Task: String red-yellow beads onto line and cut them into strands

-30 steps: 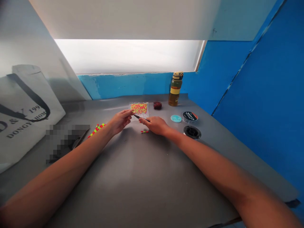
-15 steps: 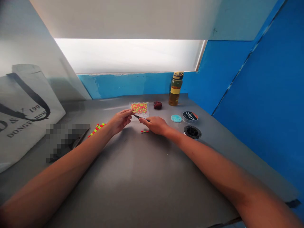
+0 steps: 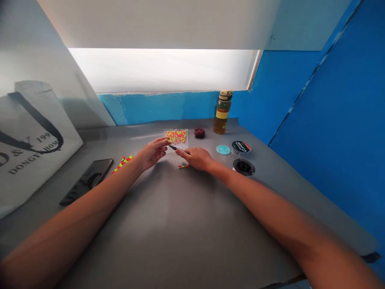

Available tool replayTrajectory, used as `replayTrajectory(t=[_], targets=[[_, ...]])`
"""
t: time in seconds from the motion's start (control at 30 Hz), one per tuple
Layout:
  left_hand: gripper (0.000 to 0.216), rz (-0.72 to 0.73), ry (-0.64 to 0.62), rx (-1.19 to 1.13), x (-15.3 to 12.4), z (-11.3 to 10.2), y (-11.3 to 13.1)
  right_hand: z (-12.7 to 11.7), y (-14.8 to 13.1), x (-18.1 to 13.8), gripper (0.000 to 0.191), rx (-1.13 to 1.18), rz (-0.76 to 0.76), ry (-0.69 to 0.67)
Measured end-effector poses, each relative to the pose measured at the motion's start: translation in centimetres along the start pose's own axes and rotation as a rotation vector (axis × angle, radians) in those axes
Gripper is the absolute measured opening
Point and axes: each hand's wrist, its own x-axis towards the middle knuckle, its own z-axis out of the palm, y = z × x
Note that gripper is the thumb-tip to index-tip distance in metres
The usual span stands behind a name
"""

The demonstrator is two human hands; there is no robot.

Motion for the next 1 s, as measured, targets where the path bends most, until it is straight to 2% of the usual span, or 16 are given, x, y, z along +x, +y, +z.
replayTrajectory(t=[0.2,0.53,1.0], targets=[[0.024,-0.017,0.013,-0.018,-0.2,0.3,0.15,0.02,-0.05,-0.03,0.068,0.006,0.007,0.001],[0.024,-0.029,-0.074,0.036,0.11,-0.05,-0.34,0.07,-0.09,0.0,0.067,-0.001,0.011,0.004],[0.022,-0.084,-0.038,0.061,0.13,0.01,0.02,0.53,0.46,0.32,0.07,-0.03,0.02,0.024]])
